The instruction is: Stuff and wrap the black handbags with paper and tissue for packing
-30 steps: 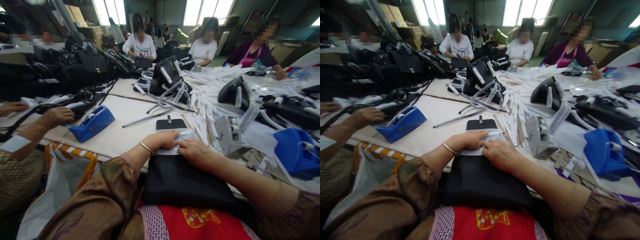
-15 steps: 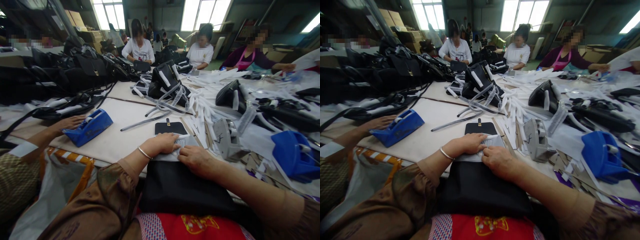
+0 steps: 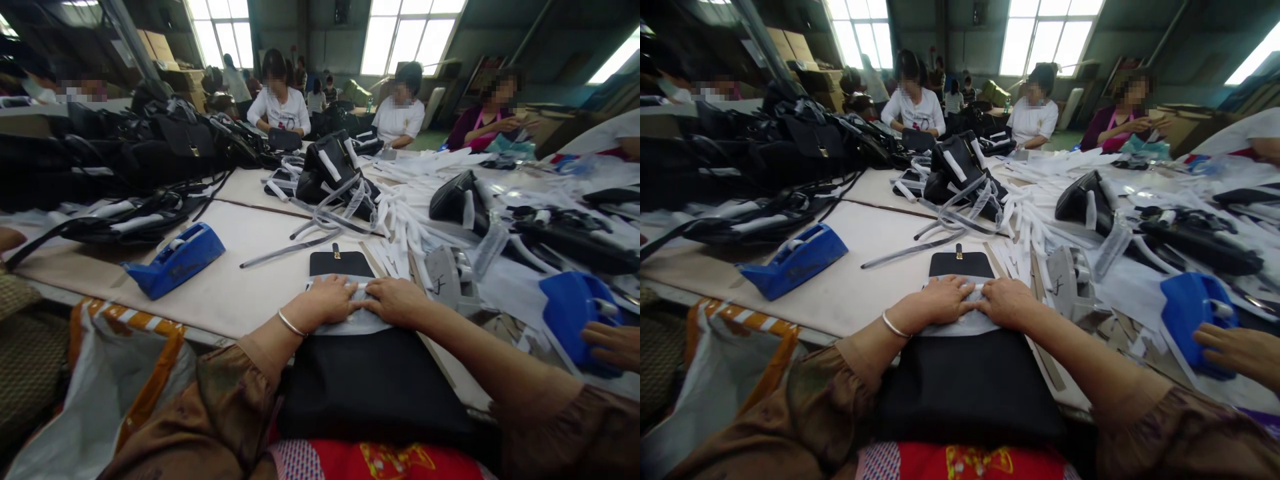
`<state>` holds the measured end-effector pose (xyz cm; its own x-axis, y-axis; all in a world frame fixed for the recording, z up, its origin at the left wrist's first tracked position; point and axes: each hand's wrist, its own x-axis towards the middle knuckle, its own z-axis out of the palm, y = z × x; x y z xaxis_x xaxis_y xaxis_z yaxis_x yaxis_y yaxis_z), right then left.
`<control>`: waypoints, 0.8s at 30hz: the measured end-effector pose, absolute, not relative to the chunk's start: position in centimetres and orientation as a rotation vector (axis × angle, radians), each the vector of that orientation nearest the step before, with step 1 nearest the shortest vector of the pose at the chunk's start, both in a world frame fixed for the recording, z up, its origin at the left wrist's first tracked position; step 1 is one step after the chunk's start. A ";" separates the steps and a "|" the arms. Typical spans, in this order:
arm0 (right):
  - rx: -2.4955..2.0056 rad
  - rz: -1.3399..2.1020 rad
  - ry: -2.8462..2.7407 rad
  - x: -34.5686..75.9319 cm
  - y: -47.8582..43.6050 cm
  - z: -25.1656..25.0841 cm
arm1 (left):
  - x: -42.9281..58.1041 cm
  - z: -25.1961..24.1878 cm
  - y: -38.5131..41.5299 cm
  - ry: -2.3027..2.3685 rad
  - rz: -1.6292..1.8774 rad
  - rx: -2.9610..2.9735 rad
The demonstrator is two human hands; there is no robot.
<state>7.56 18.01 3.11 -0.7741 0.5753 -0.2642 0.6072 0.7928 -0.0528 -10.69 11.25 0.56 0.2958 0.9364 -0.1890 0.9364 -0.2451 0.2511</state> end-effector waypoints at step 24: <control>1.150 -0.259 2.657 -3.3 30.0 0.7 | -11.0 0.3 11.1 1.712 0.038 2.248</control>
<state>-3.35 30.02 0.72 -0.6636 0.6928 -0.2822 0.7342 0.6754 -0.0685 -11.03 11.13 0.30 0.2837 0.9443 -0.1670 0.9358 -0.2347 0.2629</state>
